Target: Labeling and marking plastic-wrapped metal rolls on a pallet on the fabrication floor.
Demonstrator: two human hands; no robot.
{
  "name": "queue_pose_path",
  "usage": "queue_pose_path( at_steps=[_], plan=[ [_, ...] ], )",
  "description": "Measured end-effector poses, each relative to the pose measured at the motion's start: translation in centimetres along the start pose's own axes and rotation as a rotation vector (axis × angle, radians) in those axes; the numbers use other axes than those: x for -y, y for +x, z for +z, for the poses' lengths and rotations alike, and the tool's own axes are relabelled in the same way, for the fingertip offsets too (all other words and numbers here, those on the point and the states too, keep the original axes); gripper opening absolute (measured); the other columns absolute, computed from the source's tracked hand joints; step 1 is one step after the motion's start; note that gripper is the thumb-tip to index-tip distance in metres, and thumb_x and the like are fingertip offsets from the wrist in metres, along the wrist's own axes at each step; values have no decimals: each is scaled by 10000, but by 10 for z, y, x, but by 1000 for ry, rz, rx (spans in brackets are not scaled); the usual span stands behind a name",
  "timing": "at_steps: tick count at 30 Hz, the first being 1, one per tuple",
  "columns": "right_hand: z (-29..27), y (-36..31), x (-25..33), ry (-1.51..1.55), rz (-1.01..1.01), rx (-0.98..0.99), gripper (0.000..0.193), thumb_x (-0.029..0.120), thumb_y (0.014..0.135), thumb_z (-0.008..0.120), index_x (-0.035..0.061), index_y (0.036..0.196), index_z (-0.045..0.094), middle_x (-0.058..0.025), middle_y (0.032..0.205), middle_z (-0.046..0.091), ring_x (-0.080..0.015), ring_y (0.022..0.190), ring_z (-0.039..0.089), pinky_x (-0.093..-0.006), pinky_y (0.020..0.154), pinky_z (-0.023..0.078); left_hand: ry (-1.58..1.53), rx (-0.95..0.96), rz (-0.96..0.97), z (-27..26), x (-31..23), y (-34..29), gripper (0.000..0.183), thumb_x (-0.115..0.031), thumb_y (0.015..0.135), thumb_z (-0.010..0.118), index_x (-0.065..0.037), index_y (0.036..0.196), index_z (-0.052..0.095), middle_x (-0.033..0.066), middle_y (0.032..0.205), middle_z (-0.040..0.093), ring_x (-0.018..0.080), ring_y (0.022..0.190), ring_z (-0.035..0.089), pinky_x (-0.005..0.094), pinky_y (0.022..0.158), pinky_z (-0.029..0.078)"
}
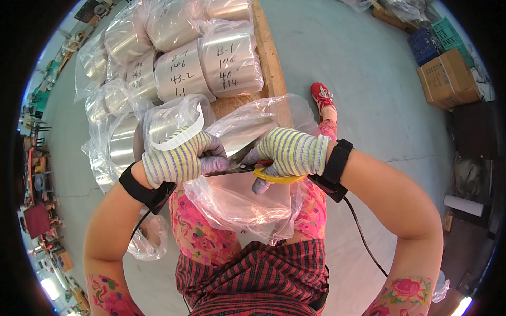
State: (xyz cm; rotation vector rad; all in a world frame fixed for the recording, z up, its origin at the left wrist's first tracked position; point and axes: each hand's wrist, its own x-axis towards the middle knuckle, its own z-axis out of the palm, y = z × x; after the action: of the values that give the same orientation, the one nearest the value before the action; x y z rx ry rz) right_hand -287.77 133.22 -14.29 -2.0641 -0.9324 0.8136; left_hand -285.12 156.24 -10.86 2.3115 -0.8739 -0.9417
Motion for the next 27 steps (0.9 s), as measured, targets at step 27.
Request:
queue_pose_path(
  at_steps=[27],
  plan=[
    [213,-226,-134,516,1222,-1250,379,69,777,671,32,1136,554,-1,818,558,-100,722,513,-253,667,463,-210,-390,-47,28,-14,-26,172,-157,865,536,9,909,550,28,741,528,107,673,495,243,635,405]
  ],
)
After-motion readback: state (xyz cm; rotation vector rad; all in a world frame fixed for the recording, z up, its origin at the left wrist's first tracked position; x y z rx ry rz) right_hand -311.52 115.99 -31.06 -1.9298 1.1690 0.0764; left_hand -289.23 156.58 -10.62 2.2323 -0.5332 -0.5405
